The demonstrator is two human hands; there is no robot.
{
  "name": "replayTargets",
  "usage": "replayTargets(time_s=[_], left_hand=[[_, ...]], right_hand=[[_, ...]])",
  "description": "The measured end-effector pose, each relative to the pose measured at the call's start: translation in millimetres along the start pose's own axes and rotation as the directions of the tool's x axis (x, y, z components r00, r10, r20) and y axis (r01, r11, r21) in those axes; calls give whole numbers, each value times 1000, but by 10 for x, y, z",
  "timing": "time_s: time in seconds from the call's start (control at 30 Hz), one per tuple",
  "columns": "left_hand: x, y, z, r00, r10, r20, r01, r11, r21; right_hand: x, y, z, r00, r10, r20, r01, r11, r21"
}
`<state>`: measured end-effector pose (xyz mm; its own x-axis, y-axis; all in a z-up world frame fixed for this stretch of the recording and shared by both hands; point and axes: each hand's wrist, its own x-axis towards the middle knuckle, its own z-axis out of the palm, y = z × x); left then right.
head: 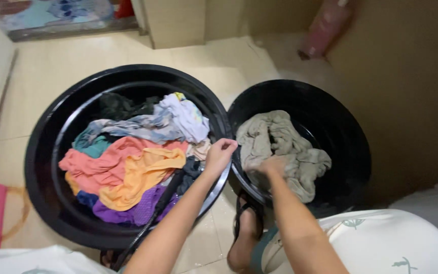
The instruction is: The person moves various items of clothing from a basket into a tub of water, rinsing them one by one.
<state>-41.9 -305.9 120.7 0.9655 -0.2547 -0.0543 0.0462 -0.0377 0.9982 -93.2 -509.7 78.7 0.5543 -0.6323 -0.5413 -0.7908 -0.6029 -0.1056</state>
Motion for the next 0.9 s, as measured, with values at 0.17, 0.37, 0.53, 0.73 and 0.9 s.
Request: replayTargets(time_s=[0.17, 0.37, 0.53, 0.73, 0.9], left_hand=[[-75, -38, 24, 995, 3, 97, -10, 998, 68], [-259, -142, -317, 968, -110, 226, 137, 984, -110], [-183, 51, -655, 956, -240, 168, 264, 954, -143], [6, 158, -1107, 958, -286, -8, 275, 928, -253], [0, 297, -1422, 957, -287, -47, 257, 912, -319]], right_hand=[[-156, -23, 389, 993, -24, -118, 16, 997, -72], [348, 212, 657, 987, -6, -159, 13, 999, 47], [701, 406, 528, 916, -237, -324, 299, 942, 155], [198, -26, -488, 897, -74, -436, 405, 532, 744], [-988, -694, -1582, 827, -57, -559, 558, 192, 807]])
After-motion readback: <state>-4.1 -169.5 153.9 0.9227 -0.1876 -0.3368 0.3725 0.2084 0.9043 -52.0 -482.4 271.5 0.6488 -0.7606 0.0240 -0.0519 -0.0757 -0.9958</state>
